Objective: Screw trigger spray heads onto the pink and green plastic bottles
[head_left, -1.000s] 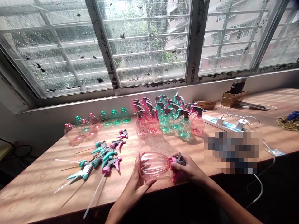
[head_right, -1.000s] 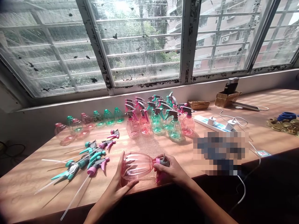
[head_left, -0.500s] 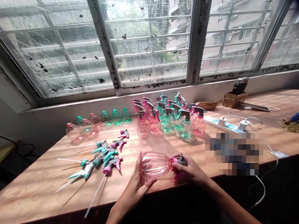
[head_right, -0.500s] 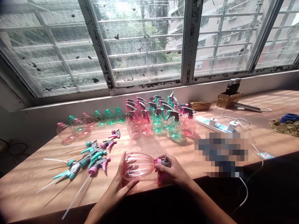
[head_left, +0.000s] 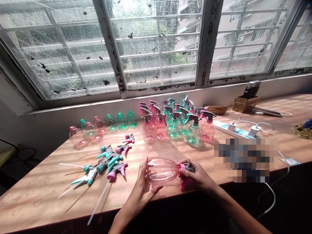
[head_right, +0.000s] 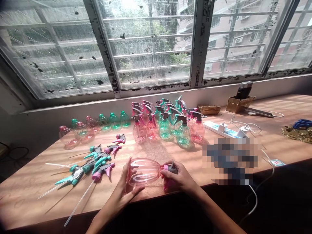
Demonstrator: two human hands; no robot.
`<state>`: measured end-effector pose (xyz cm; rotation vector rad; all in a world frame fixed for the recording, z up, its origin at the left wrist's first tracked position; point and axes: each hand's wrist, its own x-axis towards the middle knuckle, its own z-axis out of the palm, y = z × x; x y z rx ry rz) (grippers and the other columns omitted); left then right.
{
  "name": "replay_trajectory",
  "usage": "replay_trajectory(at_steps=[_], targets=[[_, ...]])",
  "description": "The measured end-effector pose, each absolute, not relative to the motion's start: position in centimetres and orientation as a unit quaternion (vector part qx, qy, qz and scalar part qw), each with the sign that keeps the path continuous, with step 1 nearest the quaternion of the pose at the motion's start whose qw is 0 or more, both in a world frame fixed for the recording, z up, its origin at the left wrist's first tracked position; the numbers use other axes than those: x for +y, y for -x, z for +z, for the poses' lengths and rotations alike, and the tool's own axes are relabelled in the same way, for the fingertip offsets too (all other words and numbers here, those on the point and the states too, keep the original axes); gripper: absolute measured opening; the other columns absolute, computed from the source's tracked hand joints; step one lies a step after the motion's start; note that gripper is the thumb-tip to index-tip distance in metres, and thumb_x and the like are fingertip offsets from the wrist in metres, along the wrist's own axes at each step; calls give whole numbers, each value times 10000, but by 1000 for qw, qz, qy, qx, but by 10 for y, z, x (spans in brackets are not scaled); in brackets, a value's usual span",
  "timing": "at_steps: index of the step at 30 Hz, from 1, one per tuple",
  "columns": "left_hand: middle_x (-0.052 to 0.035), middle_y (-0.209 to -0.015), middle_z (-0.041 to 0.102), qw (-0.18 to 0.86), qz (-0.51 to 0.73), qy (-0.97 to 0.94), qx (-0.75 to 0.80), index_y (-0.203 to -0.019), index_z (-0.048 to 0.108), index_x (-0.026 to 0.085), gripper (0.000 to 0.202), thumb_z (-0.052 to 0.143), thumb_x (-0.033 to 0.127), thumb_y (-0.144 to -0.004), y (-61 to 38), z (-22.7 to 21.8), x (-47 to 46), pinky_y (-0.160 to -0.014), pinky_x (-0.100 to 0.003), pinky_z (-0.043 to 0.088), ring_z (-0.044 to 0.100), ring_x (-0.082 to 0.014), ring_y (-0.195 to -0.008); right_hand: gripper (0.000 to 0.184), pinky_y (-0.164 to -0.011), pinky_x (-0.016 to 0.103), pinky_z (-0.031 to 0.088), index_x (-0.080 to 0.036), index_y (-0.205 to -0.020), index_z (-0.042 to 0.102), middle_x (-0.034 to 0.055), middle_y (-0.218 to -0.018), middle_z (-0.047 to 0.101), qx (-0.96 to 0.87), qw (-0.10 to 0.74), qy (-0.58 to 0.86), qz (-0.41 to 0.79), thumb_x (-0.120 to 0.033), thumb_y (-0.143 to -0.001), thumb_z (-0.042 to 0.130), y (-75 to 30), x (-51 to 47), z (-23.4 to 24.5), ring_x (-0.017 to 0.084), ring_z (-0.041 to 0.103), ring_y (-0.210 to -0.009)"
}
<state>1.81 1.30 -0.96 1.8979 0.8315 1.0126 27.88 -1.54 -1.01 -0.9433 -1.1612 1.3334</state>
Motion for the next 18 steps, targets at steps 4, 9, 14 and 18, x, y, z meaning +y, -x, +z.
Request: replay_trajectory(at_steps=[4,9,14,18], targets=[[-98,-1528,363,423,385,-739,355,-1596,78,399,929,703,404,-910,-18,-1,8,-1173,-535,340,419,-330,-1391,456,-580,313,584,-180,-960,606,8,-685,724,-491,537,393,563,-517,-756,836,-279,-16,-11,176,679,-572],[-102,-1587,324,467,396,-714,340,-1587,127,370,895,707,375,-906,-20,-2,8,-1163,-512,383,434,-328,-1406,421,-561,315,578,-189,-957,609,1,-673,719,-499,537,391,556,-515,-785,813,-280,-15,-11,182,682,-551],[-89,-1651,208,440,419,-733,305,-1578,202,366,830,700,347,-914,-18,-16,17,-1198,-532,332,252,-368,-1510,437,-551,307,566,-189,-947,610,3,-661,716,-504,534,400,548,-532,-772,816,-278,-15,-9,186,682,-549],[-75,-1657,215,400,417,-753,314,-1593,137,392,823,647,355,-949,-16,-15,18,-1212,-553,280,210,-358,-1527,444,-560,305,563,-185,-940,616,7,-669,720,-505,537,406,541,-537,-764,820,-278,-16,-9,186,682,-563]])
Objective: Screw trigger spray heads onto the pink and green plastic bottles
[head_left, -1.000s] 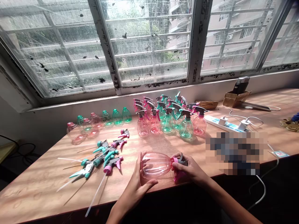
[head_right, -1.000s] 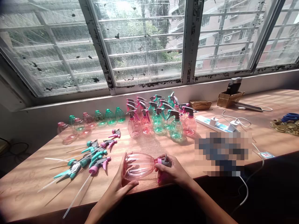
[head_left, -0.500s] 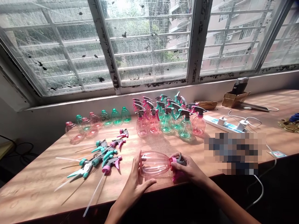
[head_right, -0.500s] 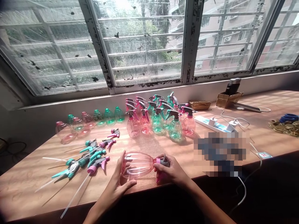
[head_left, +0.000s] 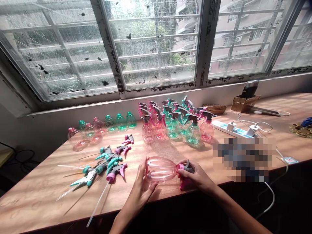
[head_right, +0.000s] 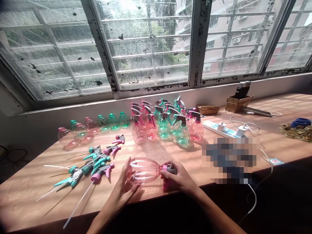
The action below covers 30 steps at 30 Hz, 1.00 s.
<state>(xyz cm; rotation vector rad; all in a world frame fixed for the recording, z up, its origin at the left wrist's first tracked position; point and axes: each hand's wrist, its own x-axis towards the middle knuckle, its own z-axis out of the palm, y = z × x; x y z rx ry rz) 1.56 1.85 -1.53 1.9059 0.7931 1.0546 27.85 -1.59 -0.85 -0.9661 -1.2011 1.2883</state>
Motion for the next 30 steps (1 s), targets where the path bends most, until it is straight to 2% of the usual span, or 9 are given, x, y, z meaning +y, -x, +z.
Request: replay_trajectory(at_steps=[4,7,11,14,18,23,27,30], targets=[[-72,-1649,255,422,394,-739,347,-1593,88,411,967,741,355,-882,-18,-4,11,-1215,-548,272,289,-356,-1503,424,-575,291,551,-174,-954,624,5,-681,725,-510,536,413,531,-497,-770,829,-280,-15,-10,176,681,-581],[-80,-1602,326,435,403,-721,358,-1585,162,403,911,739,358,-882,-20,0,8,-1185,-532,347,359,-351,-1467,410,-580,283,546,-169,-960,629,4,-686,729,-516,532,416,527,-466,-771,838,-280,-15,-10,171,680,-587],[-63,-1555,330,445,414,-714,348,-1564,228,430,992,839,353,-786,-20,-3,11,-1127,-482,448,402,-356,-1425,409,-570,285,541,-171,-971,622,2,-668,726,-515,529,414,532,-467,-779,829,-280,-15,-9,170,674,-571],[-62,-1572,282,434,417,-722,342,-1566,207,442,975,817,383,-808,-18,-8,15,-1098,-480,482,469,-348,-1369,422,-585,284,545,-168,-969,620,5,-680,727,-508,532,418,534,-471,-770,834,-280,-16,-9,169,675,-586],[-95,-1579,292,412,418,-738,332,-1578,162,426,907,740,393,-880,-17,-14,19,-1082,-501,489,514,-336,-1321,439,-594,280,540,-168,-977,616,0,-686,726,-512,525,421,534,-474,-758,841,-280,-17,-8,166,671,-588],[-83,-1546,337,399,411,-743,345,-1589,88,429,1065,815,361,-814,-18,-7,14,-1140,-534,412,436,-346,-1381,479,-624,292,528,-165,-978,618,-4,-705,719,-516,517,435,527,-459,-704,880,-280,-16,-8,178,672,-619],[-80,-1544,346,393,400,-748,356,-1589,152,409,947,761,358,-866,-17,1,10,-1173,-551,365,365,-361,-1436,489,-648,299,500,-154,-996,635,-3,-728,708,-520,515,450,511,-455,-701,881,-282,-13,-11,175,653,-640],[-67,-1582,284,404,407,-746,338,-1580,165,435,944,770,356,-859,-17,-1,11,-1181,-536,358,332,-359,-1463,496,-654,304,488,-151,-999,638,-3,-724,703,-518,518,452,508,-460,-696,882,-282,-13,-12,175,641,-643]])
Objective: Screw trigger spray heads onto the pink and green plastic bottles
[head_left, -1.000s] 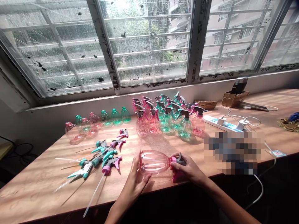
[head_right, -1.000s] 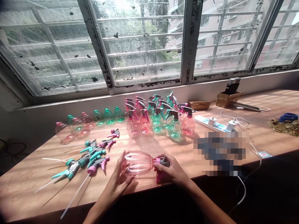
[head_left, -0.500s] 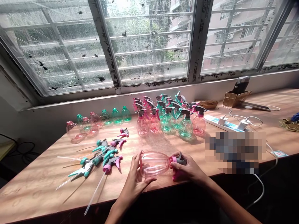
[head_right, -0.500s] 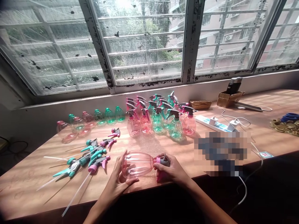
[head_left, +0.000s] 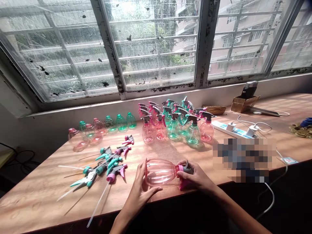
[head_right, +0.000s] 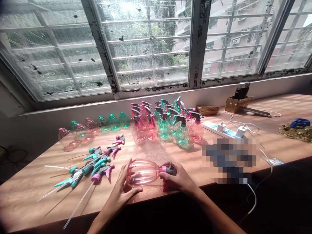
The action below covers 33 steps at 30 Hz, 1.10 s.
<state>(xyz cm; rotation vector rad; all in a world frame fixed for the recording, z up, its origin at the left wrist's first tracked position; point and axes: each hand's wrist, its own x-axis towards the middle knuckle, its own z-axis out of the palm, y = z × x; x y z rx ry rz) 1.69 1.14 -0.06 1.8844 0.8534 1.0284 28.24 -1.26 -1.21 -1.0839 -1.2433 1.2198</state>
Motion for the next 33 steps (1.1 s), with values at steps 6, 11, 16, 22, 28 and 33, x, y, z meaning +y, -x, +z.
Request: replay_trajectory(at_steps=[6,11,16,22,28,33], targets=[[-41,-1567,321,395,426,-738,343,-1567,192,462,911,762,321,-869,-19,-5,14,-1213,-511,296,292,-329,-1489,486,-650,310,504,-157,-991,624,4,-703,710,-510,526,434,524,-478,-717,864,-281,-12,-12,177,642,-626],[-77,-1621,280,433,427,-716,343,-1591,109,408,990,768,331,-856,-19,-11,15,-1165,-482,387,408,-325,-1430,487,-644,312,508,-154,-1003,613,12,-713,713,-517,523,433,521,-482,-733,852,-281,-12,-12,177,650,-626],[-110,-1628,239,423,434,-716,346,-1600,33,382,1075,788,341,-836,-17,-19,18,-1177,-536,353,387,-354,-1435,483,-631,308,517,-153,-999,615,9,-716,709,-520,522,433,520,-498,-744,837,-280,-14,-10,172,654,-622],[-74,-1475,345,364,402,-761,357,-1588,80,433,1057,804,339,-825,-16,-10,17,-1204,-545,296,364,-335,-1435,469,-606,314,548,-168,-985,603,4,-694,717,-516,521,418,536,-501,-749,834,-279,-14,-7,180,673,-602],[-88,-1522,290,351,397,-772,350,-1590,62,428,965,722,317,-894,-15,-11,18,-1169,-543,356,387,-341,-1417,451,-625,303,534,-156,-1004,617,7,-710,720,-524,514,425,530,-471,-764,833,-280,-15,-11,169,663,-622],[-104,-1597,253,389,416,-761,310,-1593,33,417,946,689,338,-917,-16,-13,17,-1112,-523,442,389,-354,-1424,464,-639,312,527,-156,-996,628,3,-717,716,-525,513,435,522,-466,-736,854,-281,-14,-12,174,660,-633]])
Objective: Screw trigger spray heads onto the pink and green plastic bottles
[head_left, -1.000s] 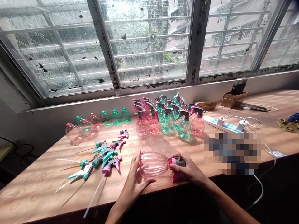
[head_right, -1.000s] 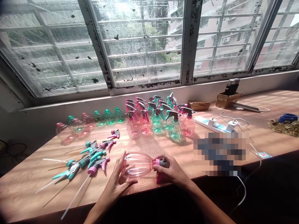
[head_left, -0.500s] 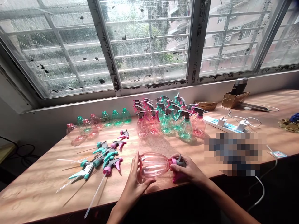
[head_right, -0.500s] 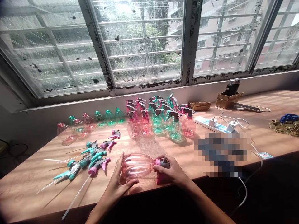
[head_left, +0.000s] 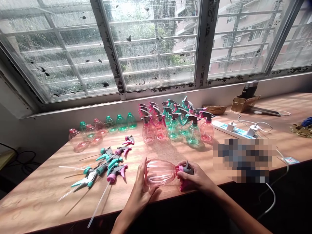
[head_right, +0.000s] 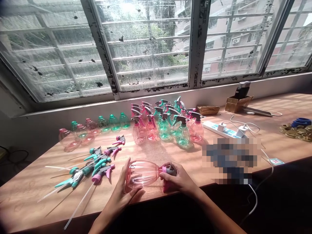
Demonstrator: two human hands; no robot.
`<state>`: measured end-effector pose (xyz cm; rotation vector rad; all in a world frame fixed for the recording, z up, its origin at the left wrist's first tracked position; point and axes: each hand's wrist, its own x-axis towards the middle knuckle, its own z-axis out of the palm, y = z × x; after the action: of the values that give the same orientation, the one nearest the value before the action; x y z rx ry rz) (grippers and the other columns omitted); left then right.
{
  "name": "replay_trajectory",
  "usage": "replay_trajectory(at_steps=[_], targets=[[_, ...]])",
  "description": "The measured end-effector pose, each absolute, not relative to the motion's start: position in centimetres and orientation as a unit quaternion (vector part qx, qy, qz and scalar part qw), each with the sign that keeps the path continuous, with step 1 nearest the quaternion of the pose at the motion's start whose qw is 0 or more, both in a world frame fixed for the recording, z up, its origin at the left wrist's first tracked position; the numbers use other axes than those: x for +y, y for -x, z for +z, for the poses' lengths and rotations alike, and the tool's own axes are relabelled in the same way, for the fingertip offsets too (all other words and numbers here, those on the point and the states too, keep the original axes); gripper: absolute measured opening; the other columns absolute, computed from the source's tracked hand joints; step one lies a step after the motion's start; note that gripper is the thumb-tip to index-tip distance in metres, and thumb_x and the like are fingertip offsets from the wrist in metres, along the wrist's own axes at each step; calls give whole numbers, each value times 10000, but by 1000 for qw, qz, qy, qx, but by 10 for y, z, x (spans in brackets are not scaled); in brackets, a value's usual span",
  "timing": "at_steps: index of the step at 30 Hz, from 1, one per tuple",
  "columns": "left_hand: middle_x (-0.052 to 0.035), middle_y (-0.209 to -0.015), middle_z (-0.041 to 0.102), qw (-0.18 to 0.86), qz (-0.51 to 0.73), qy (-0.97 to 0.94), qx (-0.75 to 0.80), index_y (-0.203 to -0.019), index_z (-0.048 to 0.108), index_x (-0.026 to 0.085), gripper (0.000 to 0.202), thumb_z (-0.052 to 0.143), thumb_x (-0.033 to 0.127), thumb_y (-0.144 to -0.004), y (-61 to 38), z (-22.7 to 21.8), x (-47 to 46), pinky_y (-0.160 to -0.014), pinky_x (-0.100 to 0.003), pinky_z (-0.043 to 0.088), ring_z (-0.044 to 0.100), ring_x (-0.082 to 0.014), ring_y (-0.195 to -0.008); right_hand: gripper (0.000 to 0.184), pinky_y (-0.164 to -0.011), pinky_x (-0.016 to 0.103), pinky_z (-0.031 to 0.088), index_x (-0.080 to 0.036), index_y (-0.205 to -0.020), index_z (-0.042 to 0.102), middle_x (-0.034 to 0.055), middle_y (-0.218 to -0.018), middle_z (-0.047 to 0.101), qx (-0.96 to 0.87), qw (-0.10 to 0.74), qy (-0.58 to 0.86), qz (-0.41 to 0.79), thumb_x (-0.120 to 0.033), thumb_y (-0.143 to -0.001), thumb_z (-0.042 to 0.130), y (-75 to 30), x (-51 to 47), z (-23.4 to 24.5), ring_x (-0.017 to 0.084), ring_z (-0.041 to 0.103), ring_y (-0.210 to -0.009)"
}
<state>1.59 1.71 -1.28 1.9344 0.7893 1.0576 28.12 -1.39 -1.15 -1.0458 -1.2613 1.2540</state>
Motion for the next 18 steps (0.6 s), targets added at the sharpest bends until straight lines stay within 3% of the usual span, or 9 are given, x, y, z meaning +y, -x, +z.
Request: replay_trajectory(at_steps=[3,6,12,18], targets=[[-91,-1619,266,397,403,-749,345,-1596,57,399,1058,791,341,-837,-16,-6,11,-1200,-549,308,265,-368,-1501,469,-633,323,541,-163,-996,626,4,-710,721,-522,516,432,524,-478,-734,854,-281,-14,-11,180,666,-626],[-73,-1622,292,392,400,-745,363,-1595,104,395,991,766,350,-859,-16,0,8,-1238,-547,212,192,-351,-1533,456,-610,325,559,-173,-991,619,3,-699,724,-524,519,419,529,-496,-753,836,-280,-15,-10,182,672,-610],[-60,-1617,268,371,414,-760,337,-1575,189,423,896,749,333,-881,-15,-5,14,-1232,-530,239,245,-340,-1513,451,-595,317,570,-173,-991,619,5,-689,722,-520,525,418,528,-518,-775,814,-280,-15,-9,181,681,-593],[-66,-1610,291,373,425,-753,335,-1585,141,424,905,727,343,-900,-17,-5,13,-1223,-530,254,253,-344,-1511,459,-582,314,572,-174,-1002,610,6,-680,725,-521,520,414,536,-521,-776,809,-280,-16,-8,185,681,-579]])
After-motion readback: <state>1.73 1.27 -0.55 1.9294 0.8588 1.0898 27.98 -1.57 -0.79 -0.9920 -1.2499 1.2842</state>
